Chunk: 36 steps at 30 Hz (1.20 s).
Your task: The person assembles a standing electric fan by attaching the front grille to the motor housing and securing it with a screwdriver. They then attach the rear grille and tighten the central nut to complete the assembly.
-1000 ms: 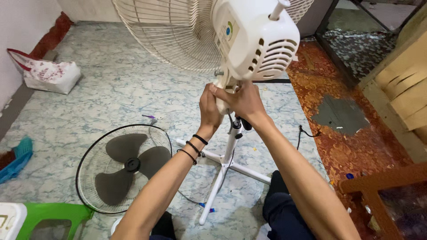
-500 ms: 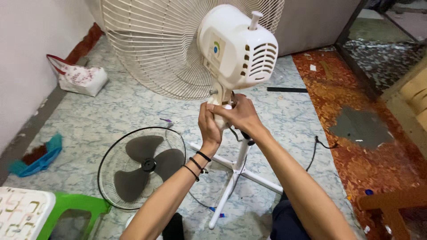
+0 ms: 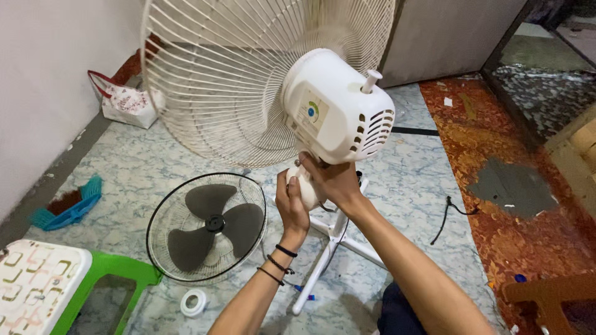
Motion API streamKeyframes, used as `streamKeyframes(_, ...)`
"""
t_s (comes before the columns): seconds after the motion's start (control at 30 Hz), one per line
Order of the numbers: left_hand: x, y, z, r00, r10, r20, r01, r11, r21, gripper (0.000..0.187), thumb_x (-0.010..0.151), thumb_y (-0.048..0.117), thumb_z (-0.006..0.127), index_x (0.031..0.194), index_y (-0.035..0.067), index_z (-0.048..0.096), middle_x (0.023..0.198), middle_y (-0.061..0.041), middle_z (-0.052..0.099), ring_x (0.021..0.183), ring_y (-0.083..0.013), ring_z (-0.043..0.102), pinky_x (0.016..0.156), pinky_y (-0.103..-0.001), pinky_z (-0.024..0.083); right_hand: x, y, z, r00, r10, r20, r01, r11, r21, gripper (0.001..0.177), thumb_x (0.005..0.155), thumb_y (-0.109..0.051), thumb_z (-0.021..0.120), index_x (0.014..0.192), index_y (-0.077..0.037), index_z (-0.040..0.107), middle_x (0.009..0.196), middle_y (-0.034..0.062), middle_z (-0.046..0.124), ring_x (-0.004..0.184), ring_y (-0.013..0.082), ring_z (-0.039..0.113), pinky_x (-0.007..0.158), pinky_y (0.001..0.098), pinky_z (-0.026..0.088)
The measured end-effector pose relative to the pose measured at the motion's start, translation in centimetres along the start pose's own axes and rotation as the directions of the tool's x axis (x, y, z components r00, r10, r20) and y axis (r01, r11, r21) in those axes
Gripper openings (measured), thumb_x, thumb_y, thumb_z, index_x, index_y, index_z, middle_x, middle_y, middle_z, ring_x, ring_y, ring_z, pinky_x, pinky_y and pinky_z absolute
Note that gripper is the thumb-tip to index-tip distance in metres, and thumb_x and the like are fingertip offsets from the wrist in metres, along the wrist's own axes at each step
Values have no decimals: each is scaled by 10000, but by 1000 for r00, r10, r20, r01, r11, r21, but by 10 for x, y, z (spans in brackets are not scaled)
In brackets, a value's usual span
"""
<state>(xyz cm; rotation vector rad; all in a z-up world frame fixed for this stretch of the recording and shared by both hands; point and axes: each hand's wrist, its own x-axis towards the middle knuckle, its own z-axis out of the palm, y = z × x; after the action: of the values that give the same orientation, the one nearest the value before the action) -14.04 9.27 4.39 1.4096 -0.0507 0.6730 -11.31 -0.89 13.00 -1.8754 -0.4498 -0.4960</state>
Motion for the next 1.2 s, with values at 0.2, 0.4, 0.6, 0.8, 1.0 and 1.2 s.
streamKeyframes(0.2, -21, 14, -25, 1000, -16, -2, 16, 1000, 20, 494, 1065, 429, 453, 1247, -9, 591, 1123, -159, 664, 1027, -249, 630, 928, -370, 496, -21, -9, 10, 981, 156, 115, -167, 982, 90, 309, 911, -258, 734, 1116, -27, 727, 921, 76, 785, 783, 155, 747, 686, 310, 594)
streamKeyframes(0.4, -31, 22, -52, 987, -159, -5, 159, 987, 37, 498, 1026, 420, 519, 1275, -7, 587, 1168, -183, 677, 1038, -261, 646, 910, -375, 512, -29, 9, 38, 975, 197, 107, -221, 923, 315, 357, 906, -201, 767, 1174, 23, 693, 1041, 112, 758, 923, 149, 673, 808, 303, 556)
streamKeyframes(0.6, -50, 24, -65, 949, -262, -176, 293, 938, 187, 584, 940, 499, 601, 1263, 13, 609, 1114, -181, 744, 1011, -289, 730, 869, -384, 543, -32, 35, 62, 980, 153, 129, -189, 918, 349, 387, 903, -153, 723, 1240, 33, 677, 1127, 91, 754, 959, 158, 684, 842, 310, 561)
streamKeyframes(0.8, -49, 13, -70, 943, -250, -221, 291, 940, 179, 611, 946, 510, 604, 1286, 3, 580, 1160, -192, 703, 1045, -306, 707, 883, -403, 539, -26, 47, 79, 980, 71, 187, -136, 922, 363, 430, 925, -128, 734, 1302, 44, 620, 1215, 115, 721, 1080, 166, 663, 933, 309, 542)
streamKeyframes(1.0, -4, 4, -48, 976, -24, -215, 56, 989, 140, 655, 967, 526, 606, 1327, -16, 526, 1192, -199, 669, 1070, -298, 667, 929, -403, 522, 29, 37, 69, 980, 60, 190, -136, 898, 418, 459, 894, -119, 757, 1305, 20, 606, 1232, 89, 710, 1099, 160, 660, 940, 305, 549)
streamKeyframes(1.2, 47, -5, -13, 990, 113, -84, -108, 992, 59, 689, 1016, 546, 581, 1387, -25, 474, 1262, -200, 601, 1153, -296, 619, 995, -395, 503, 80, 31, 41, 984, 97, 148, -142, 931, 336, 400, 898, -129, 780, 1252, 16, 668, 1174, 97, 751, 1041, 164, 703, 905, 316, 597)
